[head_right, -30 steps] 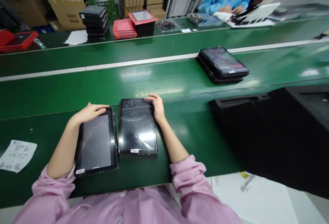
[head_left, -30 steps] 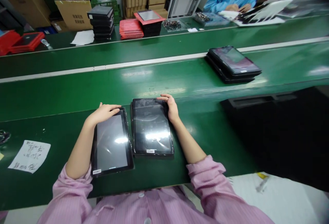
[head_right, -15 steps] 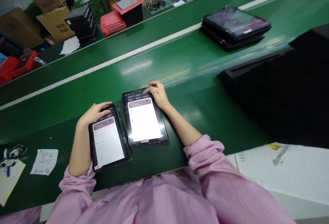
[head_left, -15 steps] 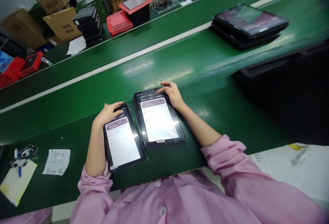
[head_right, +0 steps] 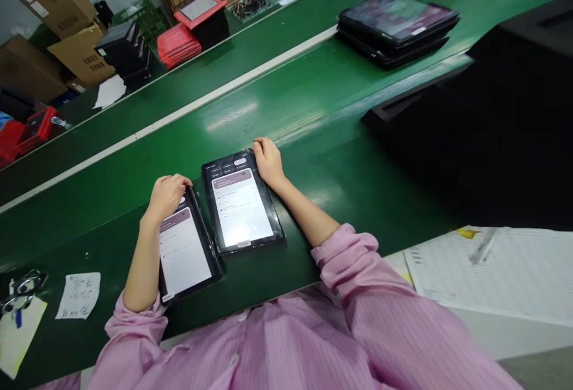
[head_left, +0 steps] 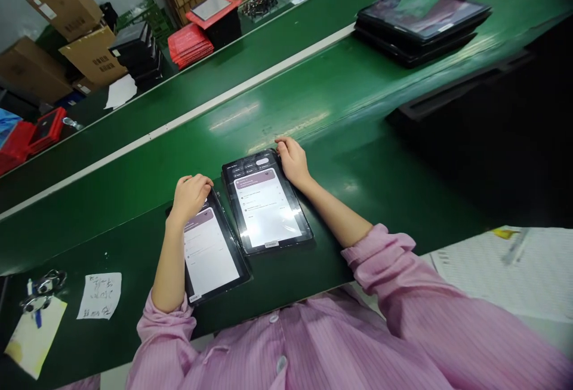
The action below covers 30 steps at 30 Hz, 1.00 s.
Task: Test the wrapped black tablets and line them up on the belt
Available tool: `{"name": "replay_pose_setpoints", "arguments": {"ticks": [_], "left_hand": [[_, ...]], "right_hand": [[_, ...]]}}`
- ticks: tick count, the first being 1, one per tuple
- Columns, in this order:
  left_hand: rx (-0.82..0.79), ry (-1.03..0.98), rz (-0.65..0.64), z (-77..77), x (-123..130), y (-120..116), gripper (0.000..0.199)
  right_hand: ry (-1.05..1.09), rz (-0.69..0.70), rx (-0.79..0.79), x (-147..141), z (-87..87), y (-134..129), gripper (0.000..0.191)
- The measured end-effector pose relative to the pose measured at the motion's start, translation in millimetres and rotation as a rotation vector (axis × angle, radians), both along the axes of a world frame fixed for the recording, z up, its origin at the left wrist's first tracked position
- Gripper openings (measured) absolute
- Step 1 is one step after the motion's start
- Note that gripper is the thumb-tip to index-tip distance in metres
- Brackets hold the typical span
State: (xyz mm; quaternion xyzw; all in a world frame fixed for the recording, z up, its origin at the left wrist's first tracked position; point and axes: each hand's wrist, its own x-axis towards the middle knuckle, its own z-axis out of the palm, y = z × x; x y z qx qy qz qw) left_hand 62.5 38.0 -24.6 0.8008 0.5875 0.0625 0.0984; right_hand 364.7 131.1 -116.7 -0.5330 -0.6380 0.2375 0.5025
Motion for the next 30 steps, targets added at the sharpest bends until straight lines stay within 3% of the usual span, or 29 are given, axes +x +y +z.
{"name": "replay_pose_setpoints", "arguments": {"ticks": [5,9,13,17,22,26,30], "left_hand": [[0.011,-0.037,0.016,6.0,-2,-3,0.088],[-0.01,-0.07,0.052,9.9,-3,-5,0.092],[0.013,-0.088,0.066,11.7,-3,-5,0.093],[-0.023,-0.084,0.061,9.9,-6,-5,0.092],[-0.053,-0.058,0.065,1.7,-12,-1,0.091],[-0.1,-0.045,0.087,-0.2,-13,3,0.08],[-0.214,-0.11,0.139,9.0,-16,2,0.055]], "right_hand": [[-0.121,0.036,-0.082,1,-1.6,5,0.056],[-0.082,0.072,-0.161,1,-1.6,8,0.056],[0.226,0.148,-0.238,0,2.2,7,0.058],[0.669,0.338,-0.319,-2,14.1,1,0.06],[0.913,0.465,-0.396,-3,27.7,-6,0.061],[0.945,0.484,-0.395,-2,27.0,-3,0.063],[0.822,0.421,-0.398,-3,17.0,3,0.058]]}}
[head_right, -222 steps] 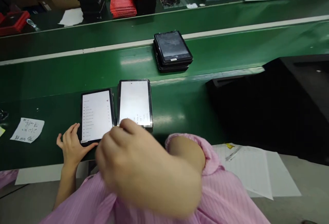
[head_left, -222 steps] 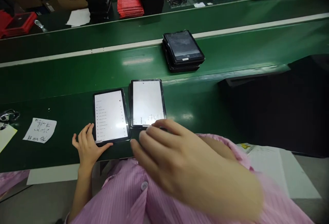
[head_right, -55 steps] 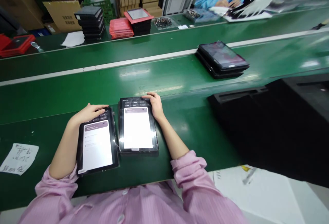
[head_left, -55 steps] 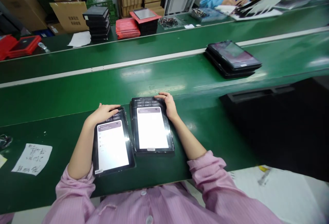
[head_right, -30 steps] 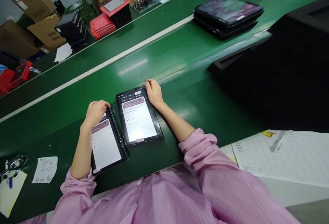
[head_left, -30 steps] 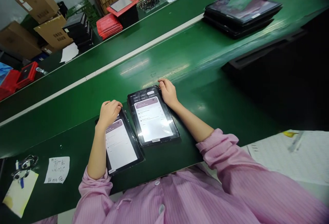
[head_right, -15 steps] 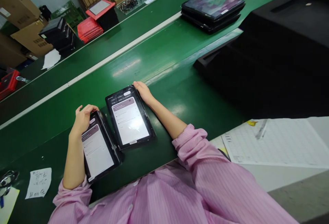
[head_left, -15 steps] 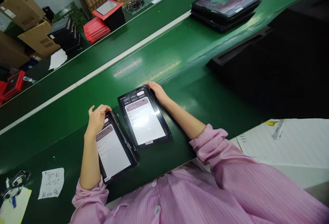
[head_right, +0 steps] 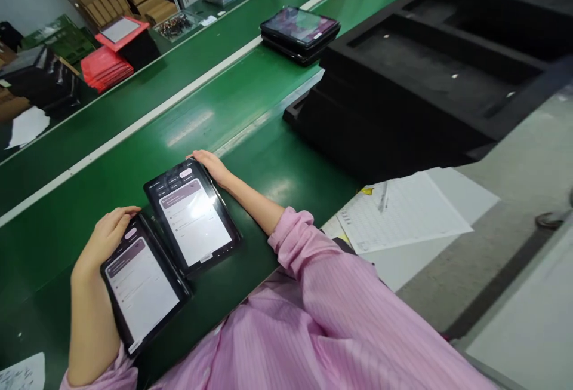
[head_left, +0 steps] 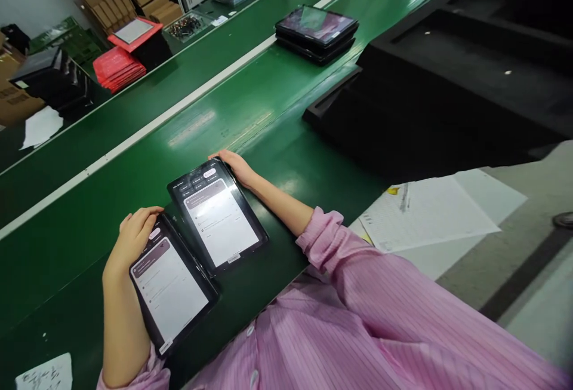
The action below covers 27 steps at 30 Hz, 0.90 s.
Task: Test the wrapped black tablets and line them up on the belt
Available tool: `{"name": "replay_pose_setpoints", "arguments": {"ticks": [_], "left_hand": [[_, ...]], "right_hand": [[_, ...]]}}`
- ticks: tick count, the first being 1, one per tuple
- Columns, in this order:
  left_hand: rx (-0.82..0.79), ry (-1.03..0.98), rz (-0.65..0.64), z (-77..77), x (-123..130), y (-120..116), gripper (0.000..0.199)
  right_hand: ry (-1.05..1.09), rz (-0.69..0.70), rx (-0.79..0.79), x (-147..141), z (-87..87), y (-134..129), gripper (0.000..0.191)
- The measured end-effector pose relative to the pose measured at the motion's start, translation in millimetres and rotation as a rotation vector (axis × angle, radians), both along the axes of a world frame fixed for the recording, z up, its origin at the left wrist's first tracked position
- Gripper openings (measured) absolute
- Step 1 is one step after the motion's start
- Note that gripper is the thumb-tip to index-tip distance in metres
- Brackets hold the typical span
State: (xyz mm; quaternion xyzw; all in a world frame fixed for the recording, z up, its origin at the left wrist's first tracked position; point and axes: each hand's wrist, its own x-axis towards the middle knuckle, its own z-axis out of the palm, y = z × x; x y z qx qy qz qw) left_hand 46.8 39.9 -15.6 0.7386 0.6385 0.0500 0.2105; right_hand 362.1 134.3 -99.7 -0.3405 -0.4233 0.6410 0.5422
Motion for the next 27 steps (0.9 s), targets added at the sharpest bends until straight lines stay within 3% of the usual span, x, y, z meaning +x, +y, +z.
{"name": "replay_pose_setpoints", "arguments": {"ticks": [5,9,12,15,17,19,21,23,25,27], "left_hand": [[-0.132,-0.166,-0.005,10.6,-9,-5,0.058],[-0.13,-0.178,-0.052,9.7,-9,-5,0.059],[-0.117,-0.201,-0.048,8.6,-9,-5,0.058],[-0.154,-0.25,-0.025,13.0,-14,-8,0.056],[-0.146,-0.222,-0.023,18.8,-17,-13,0.057],[-0.084,-0.146,-0.032,23.7,-17,-17,0.063],[-0.059,-0.101,-0.065,24.4,-16,-20,0.078],[-0.106,-0.11,-0.116,19.7,-14,-19,0.098],[-0.145,-0.121,-0.149,12.1,-13,-15,0.104],[-0.105,-0.125,-0.115,5.5,-12,-10,0.088]], "right_hand": [[-0.487,-0.117,0.106,-3,-8.8,4,0.034],[-0.773,-0.152,0.178,-7,-8.4,1,0.034],[-0.878,-0.148,0.221,-10,-10.2,-1,0.036],[-0.85,-0.112,0.242,-6,-13.9,-1,0.036],[-0.784,-0.054,0.253,1,-14.9,-3,0.048],[-0.741,0.046,0.271,10,-13.8,-7,0.077],[-0.745,0.166,0.314,18,-11.3,-13,0.11],[-0.757,0.246,0.38,23,-9.3,-18,0.132],[-0.732,0.237,0.41,24,-9.7,-19,0.135],[-0.667,0.146,0.366,23,-12.8,-16,0.121]]}}
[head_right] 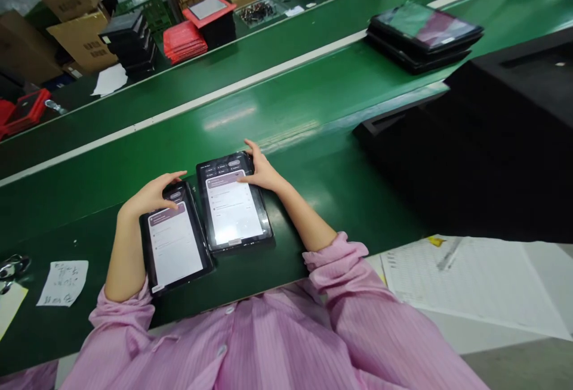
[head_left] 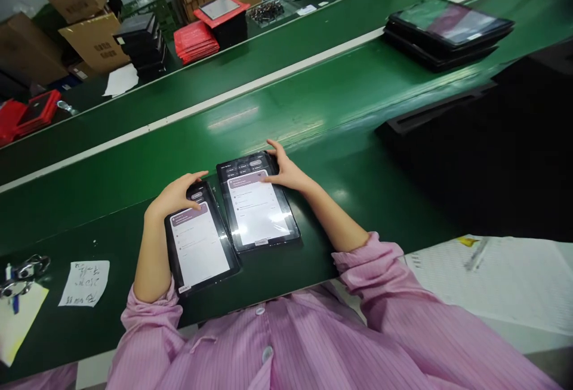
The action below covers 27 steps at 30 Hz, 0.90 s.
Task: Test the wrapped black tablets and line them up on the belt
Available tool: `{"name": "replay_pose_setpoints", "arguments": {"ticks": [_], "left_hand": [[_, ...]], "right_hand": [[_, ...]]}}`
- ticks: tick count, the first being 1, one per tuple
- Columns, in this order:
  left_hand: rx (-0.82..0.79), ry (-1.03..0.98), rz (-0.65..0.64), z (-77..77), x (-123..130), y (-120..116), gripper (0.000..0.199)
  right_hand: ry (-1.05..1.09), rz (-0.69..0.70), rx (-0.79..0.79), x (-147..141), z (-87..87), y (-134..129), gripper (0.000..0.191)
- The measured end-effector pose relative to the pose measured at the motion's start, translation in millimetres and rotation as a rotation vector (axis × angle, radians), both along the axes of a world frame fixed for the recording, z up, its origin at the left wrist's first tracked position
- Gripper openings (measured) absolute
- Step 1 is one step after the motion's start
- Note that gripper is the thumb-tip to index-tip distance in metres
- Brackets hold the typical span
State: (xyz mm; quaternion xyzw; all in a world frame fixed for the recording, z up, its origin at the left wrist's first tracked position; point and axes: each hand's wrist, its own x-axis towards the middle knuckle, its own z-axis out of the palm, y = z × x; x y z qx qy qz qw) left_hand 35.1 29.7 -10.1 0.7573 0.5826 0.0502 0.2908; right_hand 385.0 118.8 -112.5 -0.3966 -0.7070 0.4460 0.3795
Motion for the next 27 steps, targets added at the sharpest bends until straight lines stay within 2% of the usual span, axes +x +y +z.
{"name": "replay_pose_setpoints", "arguments": {"ticks": [3,5,6,8,10,11,14,17,21,27], "left_hand": [[0.185,0.11,0.217,-2.4,2,3,0.044],[0.285,0.212,0.309,0.7,4,0,0.037],[0.281,0.219,0.284,2.7,5,-2,0.036],[0.17,0.137,0.113,6.3,7,-8,0.044],[0.047,0.07,-0.064,7.8,9,-15,0.068],[0.014,0.079,-0.108,7.8,11,-18,0.079],[-0.029,0.196,-0.119,7.6,14,-25,0.098],[-0.083,0.255,-0.147,9.4,17,-30,0.109],[-0.104,0.25,-0.188,9.0,20,-32,0.107],[-0.078,0.275,-0.167,2.6,21,-31,0.114]], "right_hand": [[0.165,-0.196,-0.085,-1,-6.9,5,0.087],[0.22,-0.273,-0.124,0,-10.1,0,0.073],[0.211,-0.279,-0.133,1,-10.7,-5,0.071],[0.142,-0.233,-0.137,4,-9.8,-20,0.076],[0.077,-0.139,-0.134,6,-6.9,-36,0.088],[0.062,-0.091,-0.133,6,-5.2,-43,0.093],[0.057,-0.01,-0.143,8,-1.0,-53,0.104],[0.051,-0.016,-0.14,8,0.0,-53,0.104],[0.029,-0.025,-0.103,6,-1.6,-52,0.104],[0.039,-0.043,-0.089,8,-3.5,-51,0.105]]}}
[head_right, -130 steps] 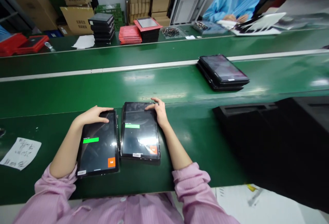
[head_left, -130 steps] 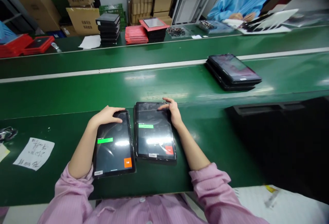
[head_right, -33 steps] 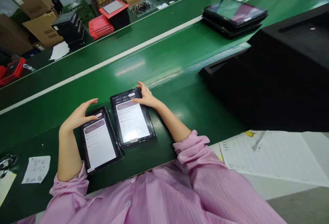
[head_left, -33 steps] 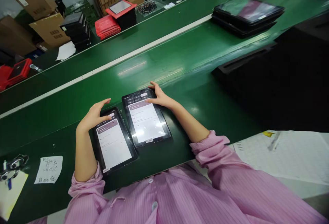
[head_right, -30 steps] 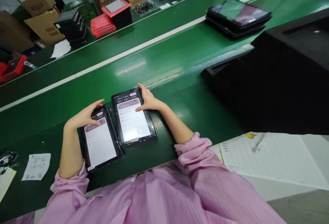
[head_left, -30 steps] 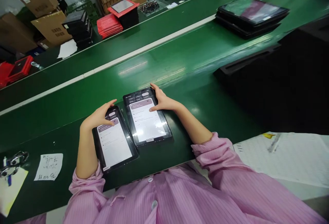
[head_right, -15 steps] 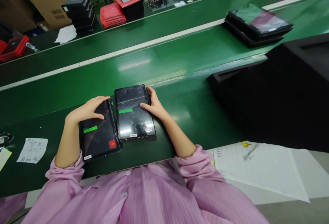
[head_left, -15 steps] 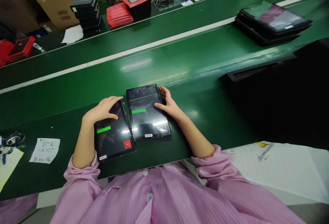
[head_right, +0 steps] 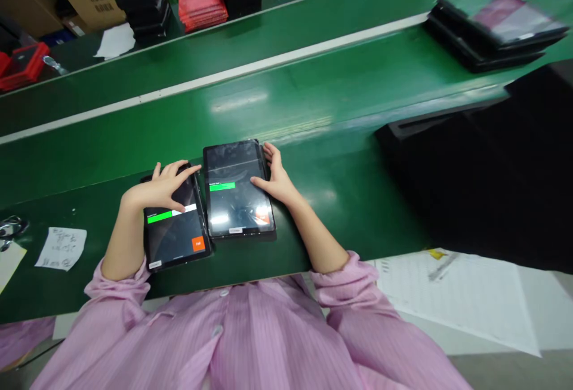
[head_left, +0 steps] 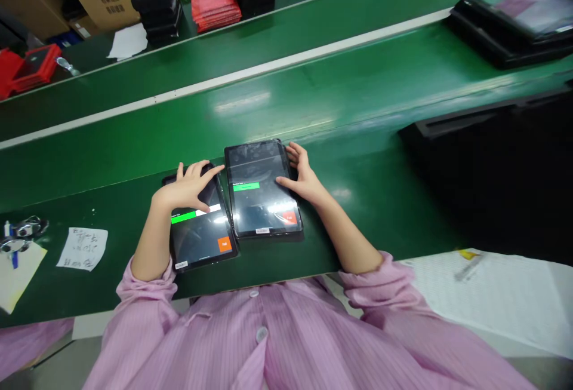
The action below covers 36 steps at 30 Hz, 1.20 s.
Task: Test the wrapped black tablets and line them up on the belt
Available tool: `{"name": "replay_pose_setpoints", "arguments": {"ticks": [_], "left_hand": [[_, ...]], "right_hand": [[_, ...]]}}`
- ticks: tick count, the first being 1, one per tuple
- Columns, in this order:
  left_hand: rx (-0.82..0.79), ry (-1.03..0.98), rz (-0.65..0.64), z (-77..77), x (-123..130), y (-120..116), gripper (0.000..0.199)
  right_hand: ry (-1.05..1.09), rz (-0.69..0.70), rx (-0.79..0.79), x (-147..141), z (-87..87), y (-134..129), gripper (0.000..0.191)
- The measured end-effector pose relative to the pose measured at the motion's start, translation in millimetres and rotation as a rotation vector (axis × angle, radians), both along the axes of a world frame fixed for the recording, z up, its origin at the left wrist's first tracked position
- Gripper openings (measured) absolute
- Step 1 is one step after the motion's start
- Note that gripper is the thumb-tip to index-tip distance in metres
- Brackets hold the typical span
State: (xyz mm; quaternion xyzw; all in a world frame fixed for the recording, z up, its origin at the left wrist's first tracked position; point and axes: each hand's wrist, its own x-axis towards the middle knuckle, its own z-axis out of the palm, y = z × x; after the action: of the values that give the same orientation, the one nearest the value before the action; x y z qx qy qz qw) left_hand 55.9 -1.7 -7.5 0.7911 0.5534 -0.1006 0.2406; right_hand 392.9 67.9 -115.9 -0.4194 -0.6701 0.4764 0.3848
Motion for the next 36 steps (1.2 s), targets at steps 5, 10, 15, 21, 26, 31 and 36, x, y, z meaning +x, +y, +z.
{"name": "replay_pose_setpoints", "arguments": {"ticks": [5,10,15,21,26,31,36], "left_hand": [[-0.042,-0.032,-0.023,4.9,-4,1,0.109],[-0.007,-0.032,0.03,4.1,0,4,0.092],[0.061,-0.087,0.031,0.3,0,10,0.082],[0.03,-0.093,0.052,-1.1,1,12,0.058],[-0.026,-0.066,0.037,0.8,5,10,0.046],[-0.042,-0.03,0.054,5.2,11,10,0.046],[-0.05,-0.028,0.067,6.0,13,11,0.042]], "right_hand": [[0.052,-0.027,-0.064,3,-1.3,3,0.095],[0.018,-0.022,-0.035,2,1.8,1,0.099],[-0.012,0.004,0.016,1,4.6,0,0.109],[0.058,-0.129,-0.057,0,-3.5,4,0.06],[0.027,-0.247,-0.042,-3,-5.8,2,0.039],[-0.051,-0.325,-0.003,-3,1.7,-4,0.033],[-0.144,-0.315,0.036,1,7.7,-6,0.031]]}}
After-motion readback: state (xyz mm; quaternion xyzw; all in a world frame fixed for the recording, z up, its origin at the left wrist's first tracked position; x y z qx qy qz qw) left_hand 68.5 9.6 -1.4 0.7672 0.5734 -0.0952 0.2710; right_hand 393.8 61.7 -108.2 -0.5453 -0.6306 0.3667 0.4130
